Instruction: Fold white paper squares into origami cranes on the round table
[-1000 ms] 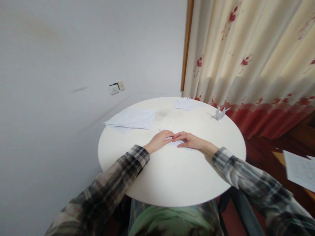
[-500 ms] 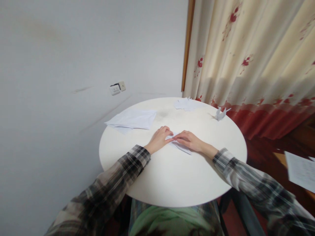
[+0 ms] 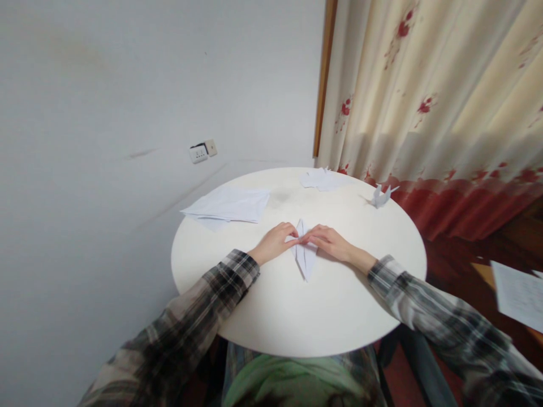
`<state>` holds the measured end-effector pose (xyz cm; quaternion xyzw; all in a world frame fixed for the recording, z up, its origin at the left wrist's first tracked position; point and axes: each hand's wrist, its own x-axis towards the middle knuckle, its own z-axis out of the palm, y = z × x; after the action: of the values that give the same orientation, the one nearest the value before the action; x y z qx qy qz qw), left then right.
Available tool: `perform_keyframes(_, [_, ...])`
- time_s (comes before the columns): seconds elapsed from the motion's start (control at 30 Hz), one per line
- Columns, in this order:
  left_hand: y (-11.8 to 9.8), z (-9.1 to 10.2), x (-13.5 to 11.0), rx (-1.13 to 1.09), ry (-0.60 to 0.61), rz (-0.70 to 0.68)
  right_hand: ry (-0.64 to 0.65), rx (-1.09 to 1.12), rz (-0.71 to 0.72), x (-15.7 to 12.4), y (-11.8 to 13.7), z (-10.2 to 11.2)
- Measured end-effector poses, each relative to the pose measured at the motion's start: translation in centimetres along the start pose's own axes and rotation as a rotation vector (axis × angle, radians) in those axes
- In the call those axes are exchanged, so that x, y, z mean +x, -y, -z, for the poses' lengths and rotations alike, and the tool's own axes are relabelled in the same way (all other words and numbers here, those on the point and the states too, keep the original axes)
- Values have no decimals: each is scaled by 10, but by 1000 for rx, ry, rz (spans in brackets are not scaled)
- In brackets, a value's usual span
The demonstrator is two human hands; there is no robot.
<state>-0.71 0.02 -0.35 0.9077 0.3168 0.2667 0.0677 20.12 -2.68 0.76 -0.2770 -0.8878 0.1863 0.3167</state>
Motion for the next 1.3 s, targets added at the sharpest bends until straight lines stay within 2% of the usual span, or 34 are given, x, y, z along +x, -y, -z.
perform_keyframes(0.2, [-2, -1, 1, -104, 51, -67, -9, -17, -33, -1, 1, 0])
perform_keyframes(0.37, [5, -7, 2, -172, 96, -90, -6, 3, -56, -2, 3, -1])
perform_keyframes(0.53, [9, -8, 2, -224, 128, -78, 71, 86, -122, -4, 0, 3])
perform_keyframes(0.73, [8, -5, 1, -266, 148, -98, 166, 249, -64, -4, -5, 7])
perform_keyframes(1.0, [8, -5, 2, -252, 163, -108, 115, 299, -39, -5, -10, 2])
perform_keyframes(1.3, [4, -5, 3, -198, 181, -147, -37, 152, -70, -2, -17, -12])
